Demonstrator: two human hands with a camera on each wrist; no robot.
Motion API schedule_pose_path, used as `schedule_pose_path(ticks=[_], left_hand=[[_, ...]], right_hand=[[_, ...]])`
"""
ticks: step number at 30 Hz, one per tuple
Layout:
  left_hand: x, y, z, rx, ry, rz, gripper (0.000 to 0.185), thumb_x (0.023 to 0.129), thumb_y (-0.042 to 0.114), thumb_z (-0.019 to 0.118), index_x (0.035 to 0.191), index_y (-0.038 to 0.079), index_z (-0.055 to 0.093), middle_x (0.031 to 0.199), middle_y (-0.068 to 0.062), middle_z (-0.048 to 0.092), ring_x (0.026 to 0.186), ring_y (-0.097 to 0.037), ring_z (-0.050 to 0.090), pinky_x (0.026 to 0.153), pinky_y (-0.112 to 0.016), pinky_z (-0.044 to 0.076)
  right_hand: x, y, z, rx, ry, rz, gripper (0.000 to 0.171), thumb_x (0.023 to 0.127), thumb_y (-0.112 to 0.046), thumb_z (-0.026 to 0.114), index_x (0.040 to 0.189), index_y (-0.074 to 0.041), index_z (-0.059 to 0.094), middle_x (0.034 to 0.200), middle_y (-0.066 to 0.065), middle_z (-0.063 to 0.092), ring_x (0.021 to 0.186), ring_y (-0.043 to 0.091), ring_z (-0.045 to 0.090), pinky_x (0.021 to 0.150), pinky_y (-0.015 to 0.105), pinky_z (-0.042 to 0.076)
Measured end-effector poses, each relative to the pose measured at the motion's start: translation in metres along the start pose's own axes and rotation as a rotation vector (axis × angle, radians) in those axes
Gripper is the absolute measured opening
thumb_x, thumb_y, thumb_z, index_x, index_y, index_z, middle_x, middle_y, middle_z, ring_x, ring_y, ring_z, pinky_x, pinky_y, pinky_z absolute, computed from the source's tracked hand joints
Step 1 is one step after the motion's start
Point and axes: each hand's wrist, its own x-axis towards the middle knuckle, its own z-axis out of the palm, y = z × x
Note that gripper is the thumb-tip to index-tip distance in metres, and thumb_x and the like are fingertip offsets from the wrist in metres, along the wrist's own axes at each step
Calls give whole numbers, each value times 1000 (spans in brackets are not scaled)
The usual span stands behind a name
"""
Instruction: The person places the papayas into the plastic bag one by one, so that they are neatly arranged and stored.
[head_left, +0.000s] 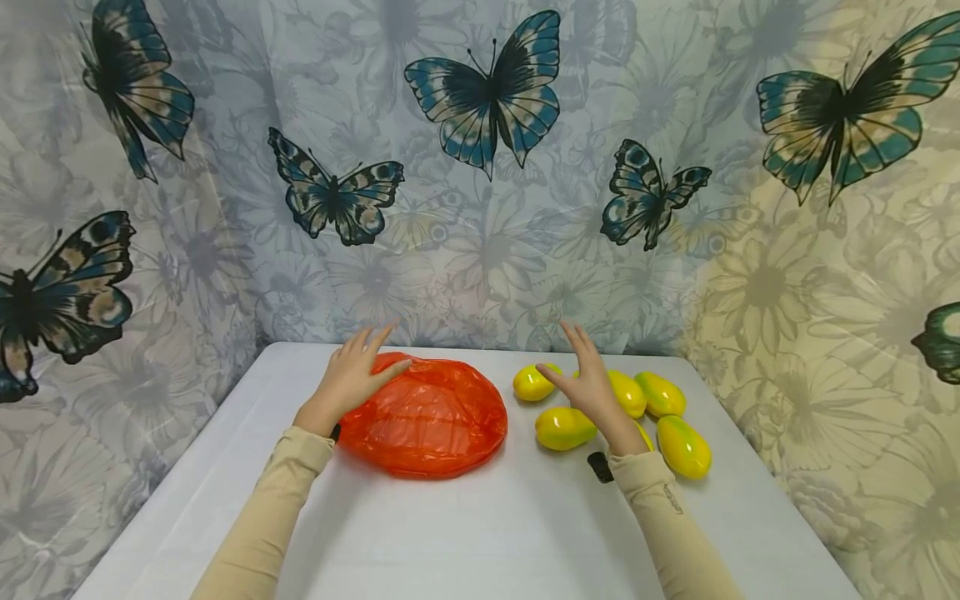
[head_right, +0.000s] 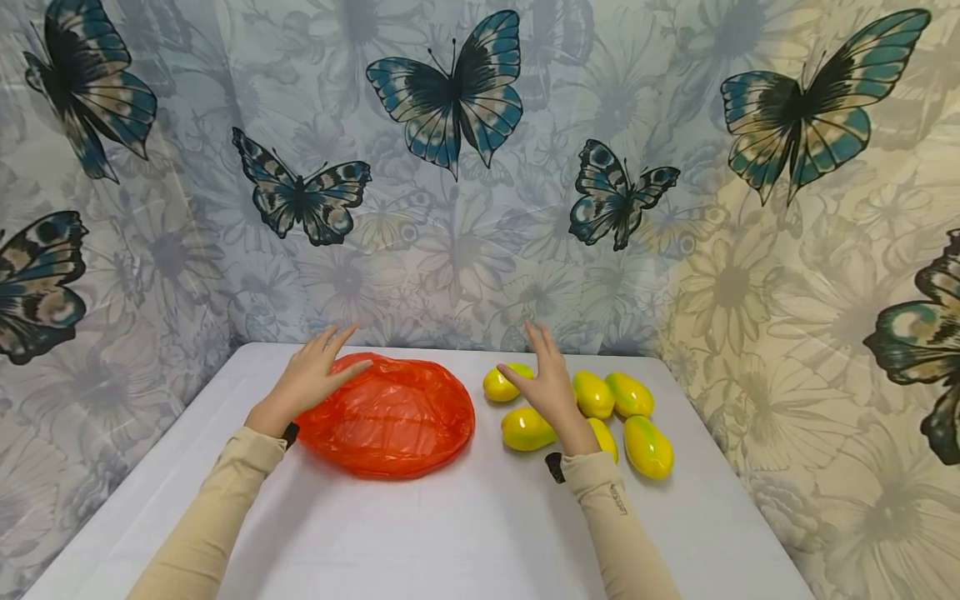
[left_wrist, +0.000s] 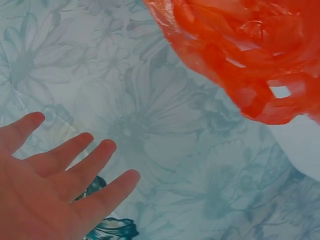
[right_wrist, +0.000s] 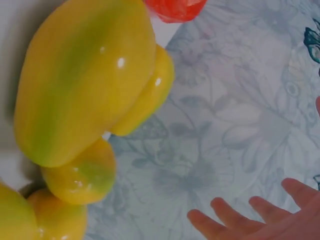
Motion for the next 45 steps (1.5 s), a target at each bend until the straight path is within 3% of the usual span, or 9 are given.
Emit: schedule_pose_path(ticks=[3, 8, 12, 21, 29, 34, 40, 45], left_hand=[[-2, -4, 3, -8, 1, -4, 84, 91, 67, 48, 157, 23, 20, 159, -24, 22, 143, -49, 25, 113, -69, 21], [-4, -14, 8, -16, 15, -15, 85, 90, 67, 50, 156, 21, 23, 157, -26, 26, 138, -53, 31, 111, -69, 23], [-6, -23, 9, -53, -8, -51, 87, 90, 69, 48, 156, 19, 22, 158, -26, 22, 139, -54, 27, 111, -70, 21], [-15, -46, 15, -90, -42, -109, 86, 92, 70, 41, 157, 19, 18, 157, -29, 19, 139, -55, 24, 107, -75, 21], [-18, -64, 23, -104, -76, -163, 85, 95, 65, 43, 157, 13, 16, 156, -32, 18, 138, -57, 23, 106, -75, 23], [-20, -75, 28, -123, -105, -193, 81, 99, 58, 41, 157, 10, 13, 156, -33, 16, 138, -59, 22, 107, -74, 24], [-21, -86, 36, -168, -138, -227, 91, 94, 69, 36, 157, 9, 10, 156, -32, 16, 138, -59, 21, 107, -74, 25], [-22, -93, 41, -193, -137, -244, 91, 95, 68, 38, 158, 9, 8, 157, -31, 17, 139, -57, 21, 108, -72, 25]], right_hand=[[-5, 5, -1, 43, 6, 8, 87, 89, -48, 67, 157, -32, 16, 166, 10, 3, 150, 45, 9, 111, 73, 19], [-12, 14, -2, 92, 20, 48, 88, 89, -47, 68, 157, -27, 17, 166, 8, 7, 151, 39, 10, 116, 67, 17], [-19, 20, -4, 152, 38, 77, 88, 89, -47, 68, 157, -27, 16, 166, 6, 10, 152, 36, 11, 119, 63, 16], [-33, 35, -11, 232, 36, 197, 88, 89, -54, 64, 157, -36, 11, 166, 5, 9, 150, 37, 16, 115, 67, 19], [-43, 47, -19, 282, 54, 259, 90, 88, -52, 66, 157, -34, 11, 166, 4, 9, 150, 35, 16, 121, 57, 15], [-46, 56, -23, 291, 101, 247, 88, 90, -48, 66, 158, -30, 13, 165, 6, 14, 150, 37, 18, 121, 57, 16], [-52, 69, -27, 334, 149, 220, 83, 93, -41, 64, 158, -28, 14, 165, 8, 15, 148, 39, 20, 119, 60, 17], [-59, 74, -35, 372, 162, 234, 81, 94, -41, 62, 157, -30, 13, 165, 6, 13, 149, 38, 19, 120, 59, 17]])
